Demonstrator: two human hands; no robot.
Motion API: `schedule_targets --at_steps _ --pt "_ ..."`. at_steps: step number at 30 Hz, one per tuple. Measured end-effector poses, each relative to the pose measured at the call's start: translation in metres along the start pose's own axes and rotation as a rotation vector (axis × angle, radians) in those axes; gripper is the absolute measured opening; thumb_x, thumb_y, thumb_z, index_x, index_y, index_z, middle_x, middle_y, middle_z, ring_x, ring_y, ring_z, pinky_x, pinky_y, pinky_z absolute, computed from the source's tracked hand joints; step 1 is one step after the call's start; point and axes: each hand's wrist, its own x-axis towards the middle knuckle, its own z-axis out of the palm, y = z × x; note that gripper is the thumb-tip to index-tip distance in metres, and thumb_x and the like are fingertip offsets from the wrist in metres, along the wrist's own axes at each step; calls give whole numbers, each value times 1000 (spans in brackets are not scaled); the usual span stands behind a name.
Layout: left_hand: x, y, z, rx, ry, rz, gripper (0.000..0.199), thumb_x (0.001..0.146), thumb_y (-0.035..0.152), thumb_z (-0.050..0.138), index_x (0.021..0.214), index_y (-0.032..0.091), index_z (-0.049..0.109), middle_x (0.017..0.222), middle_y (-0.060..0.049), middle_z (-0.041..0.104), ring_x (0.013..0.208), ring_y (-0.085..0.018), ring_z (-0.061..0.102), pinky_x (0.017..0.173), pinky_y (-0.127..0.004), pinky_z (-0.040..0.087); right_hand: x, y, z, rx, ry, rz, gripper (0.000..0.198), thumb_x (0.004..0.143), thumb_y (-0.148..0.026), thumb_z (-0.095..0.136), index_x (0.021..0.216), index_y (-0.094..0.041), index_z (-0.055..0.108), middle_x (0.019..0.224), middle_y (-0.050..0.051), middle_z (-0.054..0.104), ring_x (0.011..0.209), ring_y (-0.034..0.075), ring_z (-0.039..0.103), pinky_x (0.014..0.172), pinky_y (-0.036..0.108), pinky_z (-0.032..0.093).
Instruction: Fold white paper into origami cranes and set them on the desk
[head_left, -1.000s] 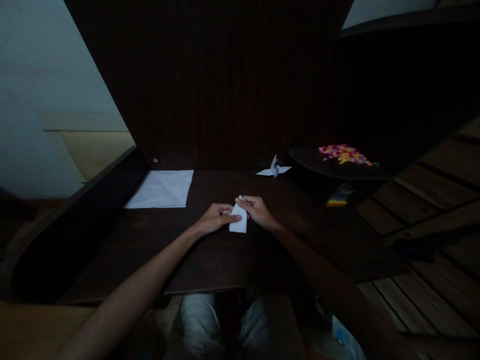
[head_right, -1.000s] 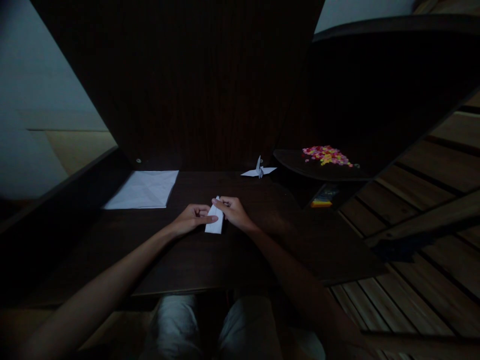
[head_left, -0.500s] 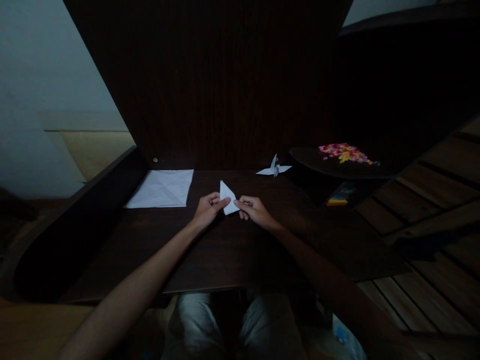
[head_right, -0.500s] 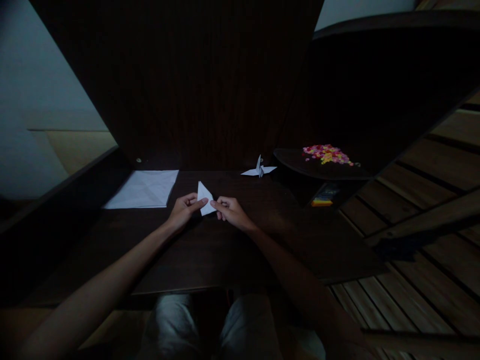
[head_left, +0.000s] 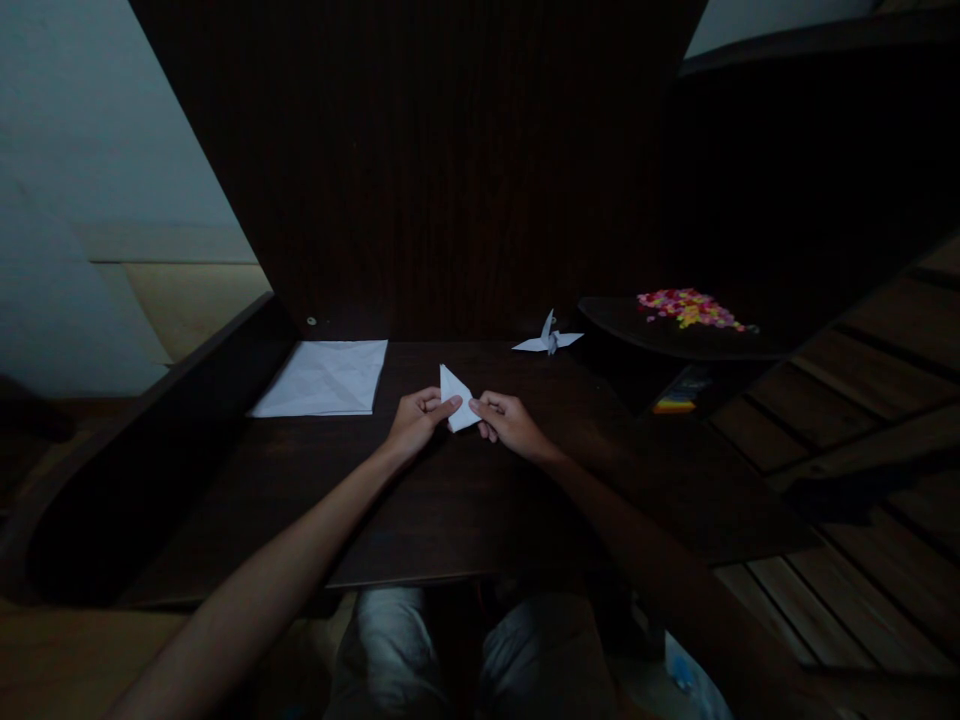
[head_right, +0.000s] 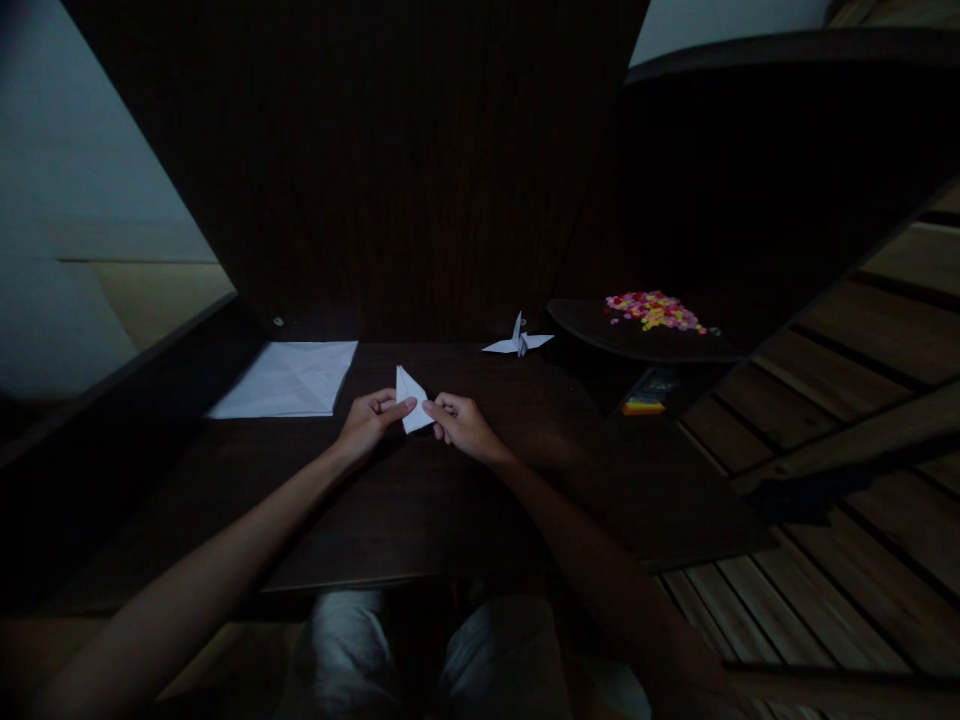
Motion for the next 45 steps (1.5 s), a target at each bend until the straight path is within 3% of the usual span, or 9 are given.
schedule_targets --at_steps 8,17,34,45 --pt "-1 0 1 -37 12 6 34 62 41 77 76 12 65 64 -1 67 53 -11 57 55 -22 44 -1 0 0 -13 -55 -13 39 82 -50 53 60 -17 49 48 -4 50 41 6 43 41 19 33" --pt "-1 -5 3 -118 -172 -39 40 61 33 80 90 11 62 75 -6 69 64 -14 65 64 -26 53 1 2 -1 -33 75 -63 40 83 -50 52 60 -17 50 48 -4 48 41 6 40 42 20 30" --pt "-2 -3 3 -28 -133 48 38 60 37 79 82 11 62 68 -5 68 60 -16 65 59 -28 51 1 1 -2 -8 47 -23 42 80 -54 52 61 -17 51 47 -4 49 40 7 41 40 19 31" --pt "1 -4 1 -29 -154 19 28 68 32 72 84 10 63 72 -6 68 57 -13 62 59 -26 49 3 3 0 46 133 22 33 75 -49 60 71 -17 55 55 -3 56 40 6 43 37 18 32"
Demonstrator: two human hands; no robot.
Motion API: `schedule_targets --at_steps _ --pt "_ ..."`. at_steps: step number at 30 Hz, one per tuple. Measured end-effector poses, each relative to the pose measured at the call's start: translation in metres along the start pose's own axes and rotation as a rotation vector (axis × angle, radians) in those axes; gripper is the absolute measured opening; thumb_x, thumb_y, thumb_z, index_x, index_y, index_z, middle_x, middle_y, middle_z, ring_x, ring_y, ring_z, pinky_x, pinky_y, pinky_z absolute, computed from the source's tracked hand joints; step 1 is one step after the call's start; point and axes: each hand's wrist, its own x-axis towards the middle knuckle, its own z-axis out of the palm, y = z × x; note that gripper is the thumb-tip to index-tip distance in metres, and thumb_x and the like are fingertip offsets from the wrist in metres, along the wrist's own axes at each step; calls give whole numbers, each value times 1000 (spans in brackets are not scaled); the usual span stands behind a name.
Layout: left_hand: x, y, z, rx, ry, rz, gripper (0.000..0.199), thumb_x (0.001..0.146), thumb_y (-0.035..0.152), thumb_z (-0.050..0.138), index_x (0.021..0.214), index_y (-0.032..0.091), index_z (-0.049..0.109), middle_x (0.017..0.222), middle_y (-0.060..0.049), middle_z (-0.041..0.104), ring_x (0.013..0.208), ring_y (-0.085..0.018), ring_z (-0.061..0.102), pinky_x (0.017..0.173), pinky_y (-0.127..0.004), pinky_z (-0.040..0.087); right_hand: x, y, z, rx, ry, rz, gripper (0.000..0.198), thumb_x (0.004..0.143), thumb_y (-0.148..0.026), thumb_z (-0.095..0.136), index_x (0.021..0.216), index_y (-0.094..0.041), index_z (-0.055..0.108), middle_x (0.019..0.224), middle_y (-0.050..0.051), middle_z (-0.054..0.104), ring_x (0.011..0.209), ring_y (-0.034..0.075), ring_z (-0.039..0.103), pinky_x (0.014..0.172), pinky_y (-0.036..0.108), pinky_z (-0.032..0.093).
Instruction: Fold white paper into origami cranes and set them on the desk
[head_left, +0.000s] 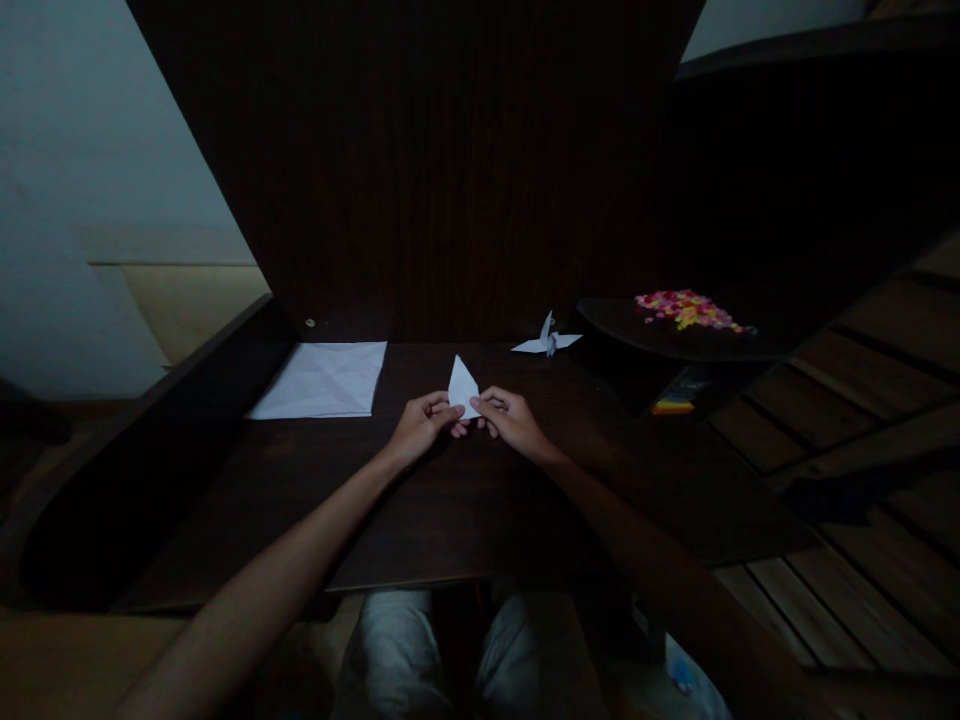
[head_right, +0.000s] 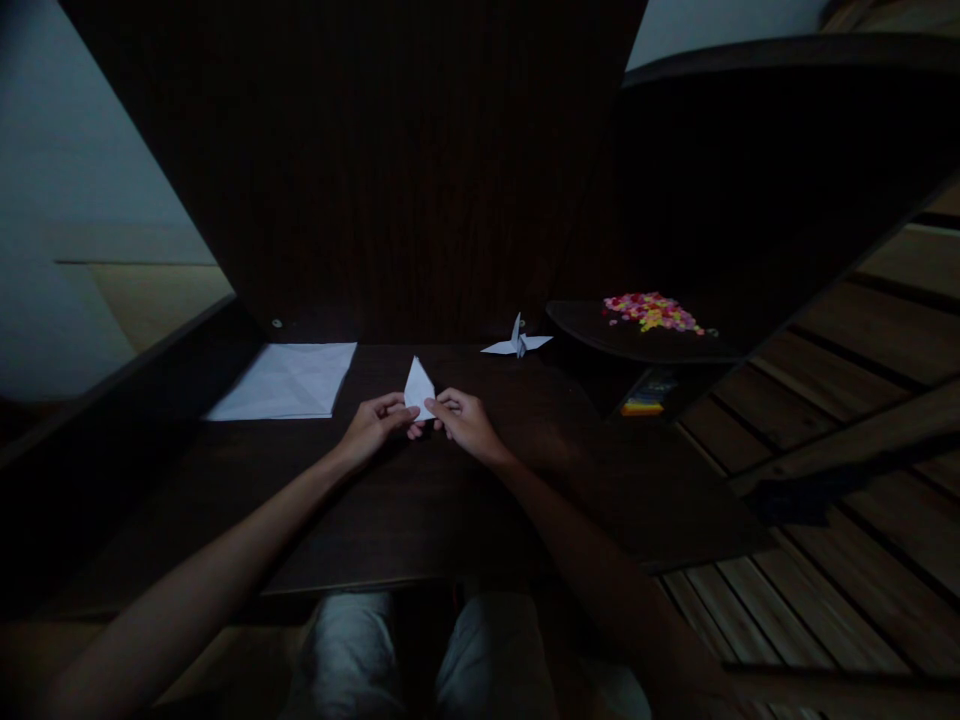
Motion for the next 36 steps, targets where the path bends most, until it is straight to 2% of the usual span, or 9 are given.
schedule_targets --at_steps 6,15,24,32,36 --pt "-2 4 2 77 -8 -14 23 68 31 70 79 12 64 65 -3 66 54 -13 61 58 -25 49 1 1 1 3 43 -29 34 73 -50 62 70 -17 53 55 -3 54 39 5 42 36 18 32" --pt "1 -6 0 133 57 29 29 66 38 73 79 14 64 61 -1 64 54 -13 60 55 -24 47 1 2 -1 1 2 -60 35 73 -51 62 68 -18 50 56 -4 53 40 6 44 37 18 34" --pt "-1 3 1 186 63 17 22 69 36 66 67 15 63 57 -2 64 53 -14 60 55 -25 47 0 3 -1 -15 0 -60 35 75 -51 61 68 -19 49 55 -5 51 40 6 43 38 19 33" --pt "0 1 -1 150 34 38 29 70 43 66 71 15 64 60 -2 65 55 -15 61 58 -25 47 0 1 -1 -32 1 -79 38 78 -55 55 69 -19 49 50 -6 47 41 7 43 41 20 34" --pt "1 -1 -2 178 72 56 33 71 47 66 74 14 64 58 -3 65 49 -13 56 53 -24 43 1 1 -1 -17 -12 -74 36 80 -54 54 72 -19 51 51 -6 48 40 7 44 39 19 33"
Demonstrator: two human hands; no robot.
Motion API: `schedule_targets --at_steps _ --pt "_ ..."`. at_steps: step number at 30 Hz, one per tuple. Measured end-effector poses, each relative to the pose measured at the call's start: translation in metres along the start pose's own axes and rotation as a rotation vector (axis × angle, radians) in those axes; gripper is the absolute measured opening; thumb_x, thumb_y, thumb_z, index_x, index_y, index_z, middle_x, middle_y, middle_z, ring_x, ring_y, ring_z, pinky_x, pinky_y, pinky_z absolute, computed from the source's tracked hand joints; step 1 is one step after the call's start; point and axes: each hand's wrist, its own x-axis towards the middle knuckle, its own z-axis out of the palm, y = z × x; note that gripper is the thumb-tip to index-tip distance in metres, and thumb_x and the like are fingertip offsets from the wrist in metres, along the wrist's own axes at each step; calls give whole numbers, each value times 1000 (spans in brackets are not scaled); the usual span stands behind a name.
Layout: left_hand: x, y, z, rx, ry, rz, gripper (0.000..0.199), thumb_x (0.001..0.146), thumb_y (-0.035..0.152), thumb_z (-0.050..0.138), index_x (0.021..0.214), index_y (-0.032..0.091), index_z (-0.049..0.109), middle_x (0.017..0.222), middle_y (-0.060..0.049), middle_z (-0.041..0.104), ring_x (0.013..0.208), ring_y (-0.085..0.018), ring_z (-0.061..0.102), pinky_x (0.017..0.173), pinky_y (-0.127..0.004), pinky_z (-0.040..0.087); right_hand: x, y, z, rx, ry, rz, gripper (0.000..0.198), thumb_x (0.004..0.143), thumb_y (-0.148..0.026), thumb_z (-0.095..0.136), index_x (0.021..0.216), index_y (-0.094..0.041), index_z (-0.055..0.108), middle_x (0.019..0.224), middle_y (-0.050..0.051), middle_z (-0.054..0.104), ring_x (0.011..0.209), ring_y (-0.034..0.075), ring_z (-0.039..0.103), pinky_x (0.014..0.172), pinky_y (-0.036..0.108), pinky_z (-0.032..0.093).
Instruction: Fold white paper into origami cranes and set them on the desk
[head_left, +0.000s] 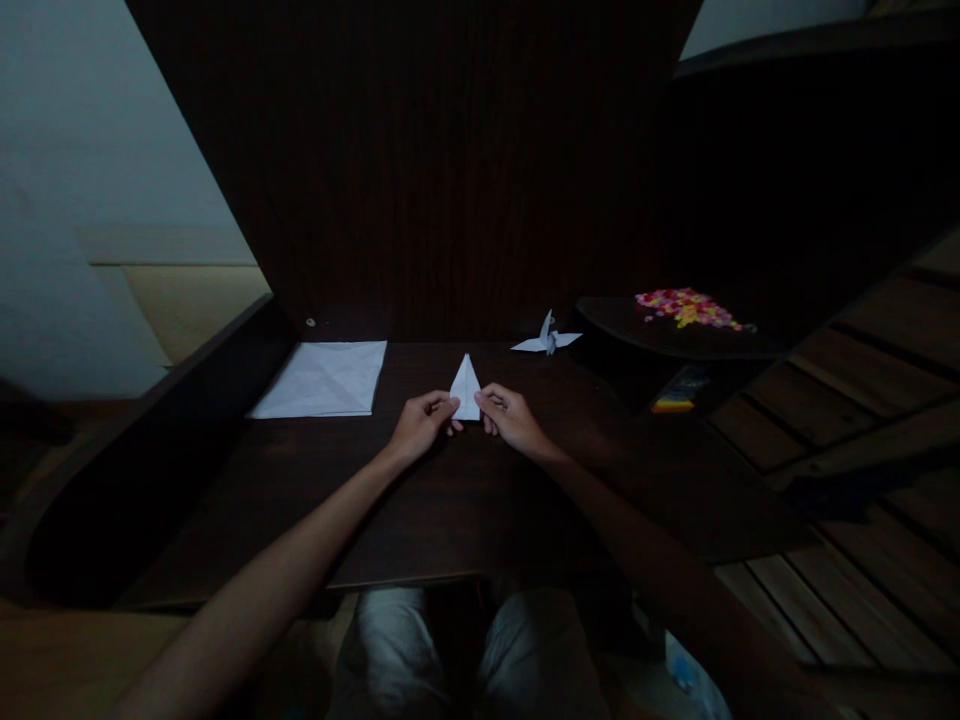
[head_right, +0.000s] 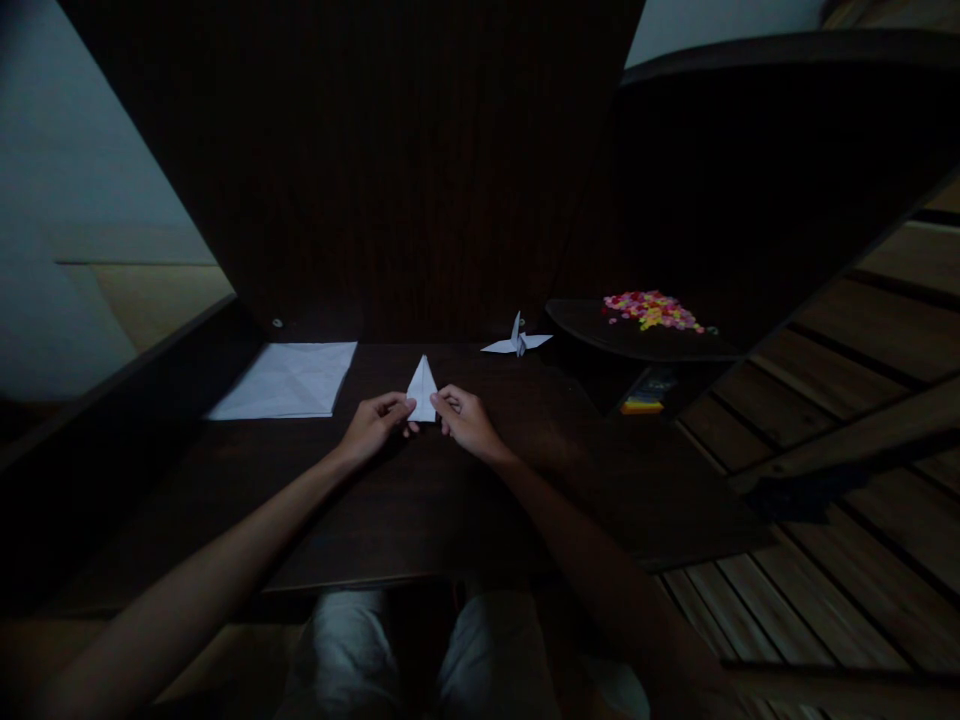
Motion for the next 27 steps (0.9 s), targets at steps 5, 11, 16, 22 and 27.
schedule_targets --at_steps 5,11,16,22,27 --pt "0 -3 -1 44 29 40 35 73 45 65 86 13 66 55 -1 63 46 -11 52 49 -22 40 0 4 1 34 -1 13 35 79 -53 55 74 -18 52 53 -5 50 41 7 47 37 18 36" --pt "2 -11 -2 139 64 134 40 79 41 60 107 13 66 87 -7 68 62 -14 62 58 -25 50 2 10 2 94 -20 23 37 76 -54 58 77 -17 53 59 -2 56 52 11 57 40 20 46" --pt "-2 -7 -2 328 183 189 43 79 32 61 118 15 59 102 -9 68 85 -19 65 74 -30 53 3 11 3 153 -3 42 37 71 -53 64 73 -17 54 67 -2 54 64 12 58 47 23 55" --pt "-7 4 -3 452 185 269 23 79 28 61 100 17 61 88 -4 71 81 -17 67 76 -28 51 3 11 4 206 -12 59 34 71 -49 66 71 -18 53 68 -3 52 68 12 57 56 27 59" --pt "-8 3 -1 524 141 280 22 82 33 59 94 18 70 96 -5 72 89 -21 67 83 -33 51 3 12 4 220 -26 64 34 70 -49 67 71 -18 53 72 -2 55 73 13 59 60 29 58"
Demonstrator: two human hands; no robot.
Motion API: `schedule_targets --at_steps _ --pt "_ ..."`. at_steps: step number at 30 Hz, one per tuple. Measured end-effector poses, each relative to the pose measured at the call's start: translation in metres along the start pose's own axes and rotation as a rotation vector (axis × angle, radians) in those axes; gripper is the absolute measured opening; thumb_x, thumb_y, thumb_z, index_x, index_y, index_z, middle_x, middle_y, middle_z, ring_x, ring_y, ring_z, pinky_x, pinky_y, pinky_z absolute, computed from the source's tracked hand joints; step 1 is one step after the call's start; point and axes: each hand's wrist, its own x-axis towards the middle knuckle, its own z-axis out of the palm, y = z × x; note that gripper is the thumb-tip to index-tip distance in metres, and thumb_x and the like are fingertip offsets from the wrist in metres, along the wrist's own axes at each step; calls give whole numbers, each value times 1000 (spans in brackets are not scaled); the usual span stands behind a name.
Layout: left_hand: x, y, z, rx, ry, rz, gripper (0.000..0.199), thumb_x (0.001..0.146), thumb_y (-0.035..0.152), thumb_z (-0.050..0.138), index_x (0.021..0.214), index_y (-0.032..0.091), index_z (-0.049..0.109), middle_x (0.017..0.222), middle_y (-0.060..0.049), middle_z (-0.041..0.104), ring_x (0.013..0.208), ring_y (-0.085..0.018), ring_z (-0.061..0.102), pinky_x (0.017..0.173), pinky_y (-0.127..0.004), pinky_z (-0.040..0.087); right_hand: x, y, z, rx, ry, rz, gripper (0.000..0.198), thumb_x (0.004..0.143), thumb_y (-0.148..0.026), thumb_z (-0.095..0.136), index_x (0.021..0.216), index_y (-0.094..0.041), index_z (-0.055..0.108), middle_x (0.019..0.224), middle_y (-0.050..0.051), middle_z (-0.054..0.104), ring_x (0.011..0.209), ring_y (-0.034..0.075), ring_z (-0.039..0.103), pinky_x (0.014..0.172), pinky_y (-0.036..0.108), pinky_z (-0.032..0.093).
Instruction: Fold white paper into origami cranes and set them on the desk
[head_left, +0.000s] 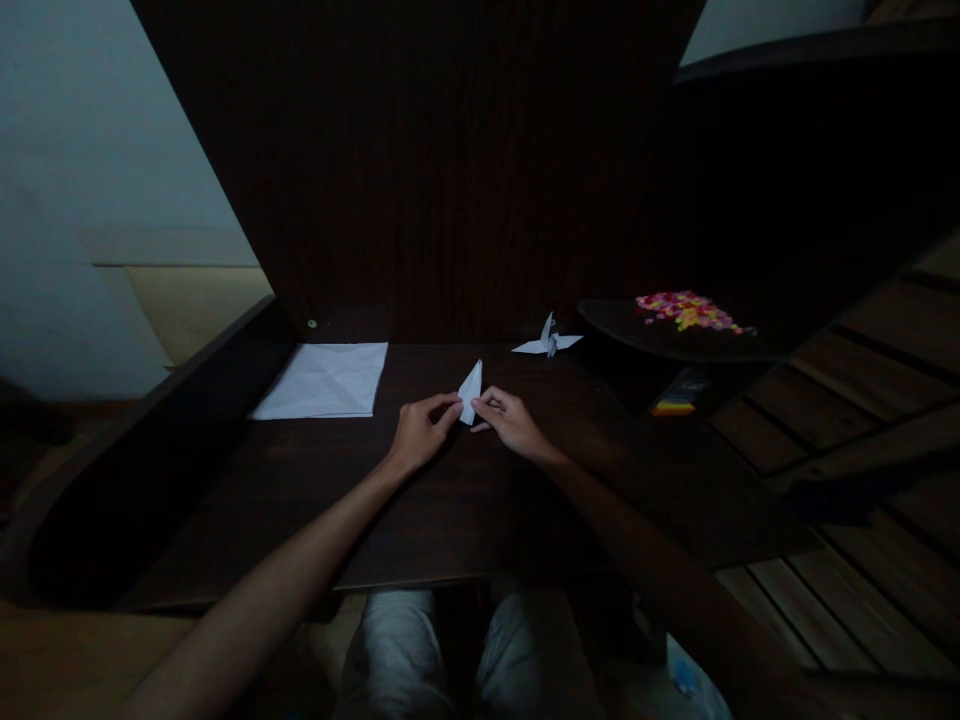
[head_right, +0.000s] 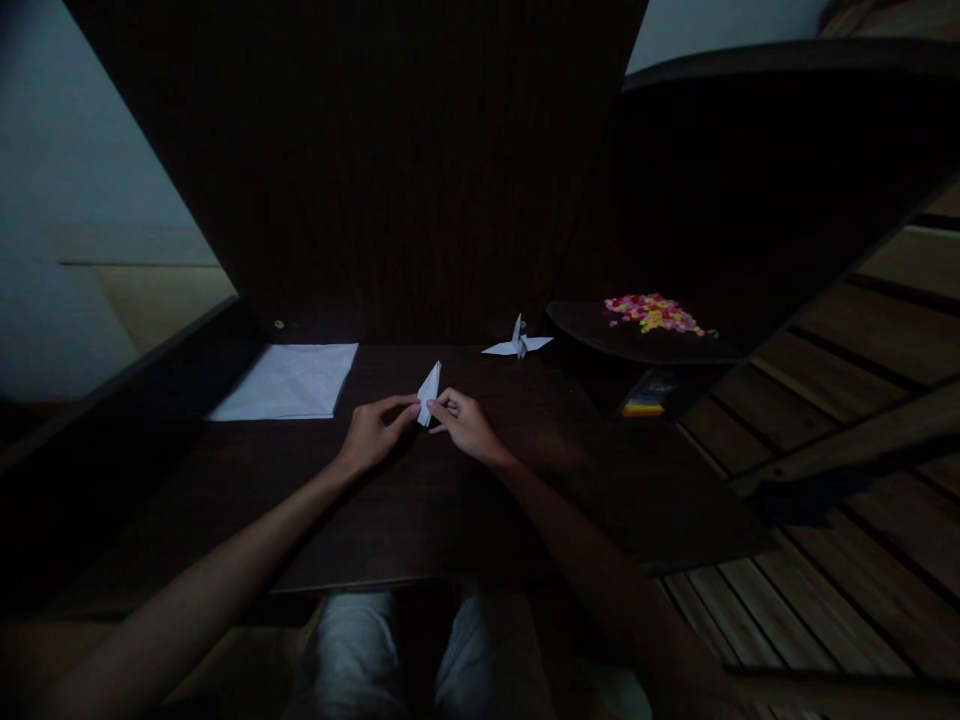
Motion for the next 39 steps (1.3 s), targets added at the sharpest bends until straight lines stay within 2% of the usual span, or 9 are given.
schedule_targets --at_steps 8,16,23,26,33,36,39 --pt "-2 4 3 -201 -81 -74 39 70 36 72 103 15 69 103 -8 71 86 -22 68 81 -36 56 2 1 -3 -50 16 -32 32 72 -47 67 74 -18 55 73 -1 60 70 12 60 65 25 51" --pt "1 -4 4 -233 -81 -49 33 72 33 70 100 16 70 109 -9 68 99 -24 65 87 -41 53 1 1 -3 -2 -35 -31 30 70 -44 70 77 -19 53 79 0 61 75 13 62 68 26 52" --pt "4 -8 2 -175 -52 30 25 77 29 65 98 17 71 107 -9 69 102 -23 63 96 -42 46 2 -1 -4 -61 13 -86 29 70 -43 70 76 -19 55 76 0 61 69 12 60 65 26 51" --pt "4 -10 3 -212 -20 -8 27 77 28 65 100 16 69 105 -9 69 98 -22 64 92 -39 48 1 -2 -5 -93 24 -89 27 70 -42 70 79 -19 57 77 0 60 70 13 60 65 27 50" --pt "7 -17 7 -454 28 -129 49 69 24 71 114 13 54 94 -8 66 75 -14 63 70 -28 52 2 -3 -5 -102 79 -107 28 69 -40 70 81 -19 58 78 0 60 69 13 59 67 27 50" --pt "7 -15 6 -473 51 -158 53 65 23 73 113 13 52 88 -5 63 70 -11 60 66 -25 50 2 -3 -5 -93 104 -118 29 68 -38 71 83 -19 57 78 0 59 69 13 58 66 27 49" --pt "7 -13 5 -463 17 -158 53 65 23 74 112 13 52 82 -3 62 68 -10 59 65 -24 49 2 -3 -6 -94 131 -131 33 66 -35 72 89 -20 54 77 0 59 71 13 58 66 27 49"
